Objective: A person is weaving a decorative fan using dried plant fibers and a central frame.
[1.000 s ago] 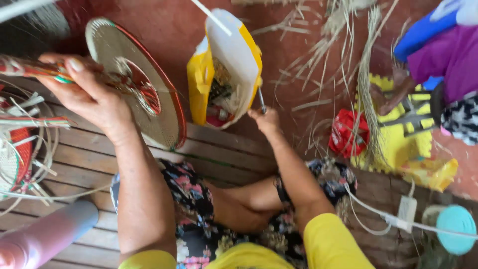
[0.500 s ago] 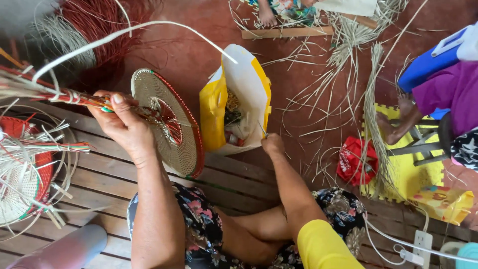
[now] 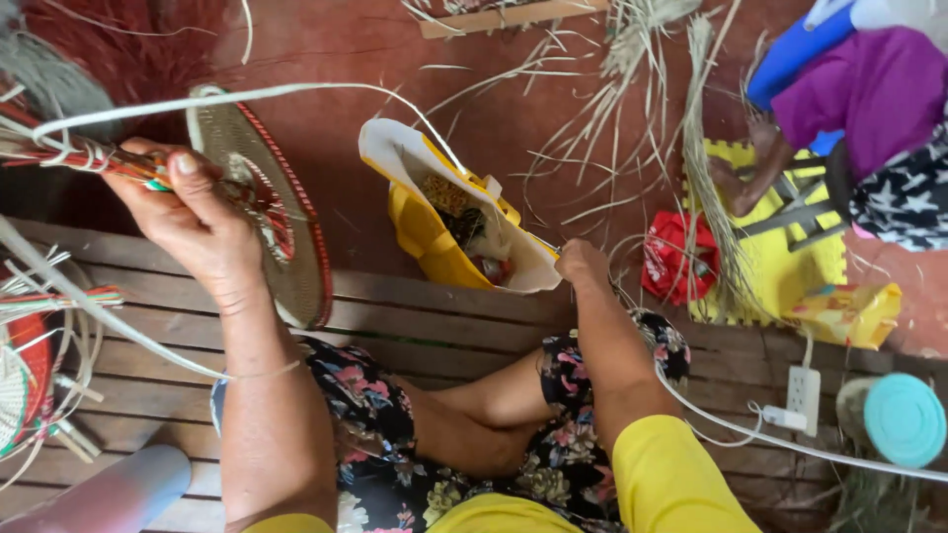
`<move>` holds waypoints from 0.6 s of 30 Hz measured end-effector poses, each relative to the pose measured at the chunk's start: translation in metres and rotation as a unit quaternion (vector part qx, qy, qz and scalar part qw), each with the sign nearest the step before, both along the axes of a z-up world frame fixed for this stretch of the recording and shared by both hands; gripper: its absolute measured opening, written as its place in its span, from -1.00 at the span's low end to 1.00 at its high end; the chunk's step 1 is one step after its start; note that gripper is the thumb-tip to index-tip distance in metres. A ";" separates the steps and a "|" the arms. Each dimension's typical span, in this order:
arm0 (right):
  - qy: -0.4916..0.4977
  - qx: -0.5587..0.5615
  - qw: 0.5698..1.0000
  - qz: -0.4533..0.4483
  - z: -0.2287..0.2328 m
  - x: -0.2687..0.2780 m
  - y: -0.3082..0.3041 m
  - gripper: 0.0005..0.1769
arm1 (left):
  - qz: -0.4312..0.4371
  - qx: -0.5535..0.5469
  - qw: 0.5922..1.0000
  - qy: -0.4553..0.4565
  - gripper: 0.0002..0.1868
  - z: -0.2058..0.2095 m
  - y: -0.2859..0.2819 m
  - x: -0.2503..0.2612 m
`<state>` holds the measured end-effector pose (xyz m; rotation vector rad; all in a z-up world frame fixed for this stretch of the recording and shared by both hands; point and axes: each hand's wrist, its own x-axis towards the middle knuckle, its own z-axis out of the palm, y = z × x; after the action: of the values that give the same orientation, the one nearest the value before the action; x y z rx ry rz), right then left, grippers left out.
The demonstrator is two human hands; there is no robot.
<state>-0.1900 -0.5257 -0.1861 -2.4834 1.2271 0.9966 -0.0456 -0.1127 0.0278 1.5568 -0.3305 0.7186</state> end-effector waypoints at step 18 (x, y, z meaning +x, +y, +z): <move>-0.252 0.254 0.933 0.032 0.102 0.021 0.114 -0.50 | -0.074 0.478 0.871 0.084 -0.67 -0.033 -0.076 0.012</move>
<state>-0.1695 -0.4112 -0.0841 -2.1677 0.6319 0.5361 -0.0336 -0.1889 -0.0053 2.4754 -0.7380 0.2699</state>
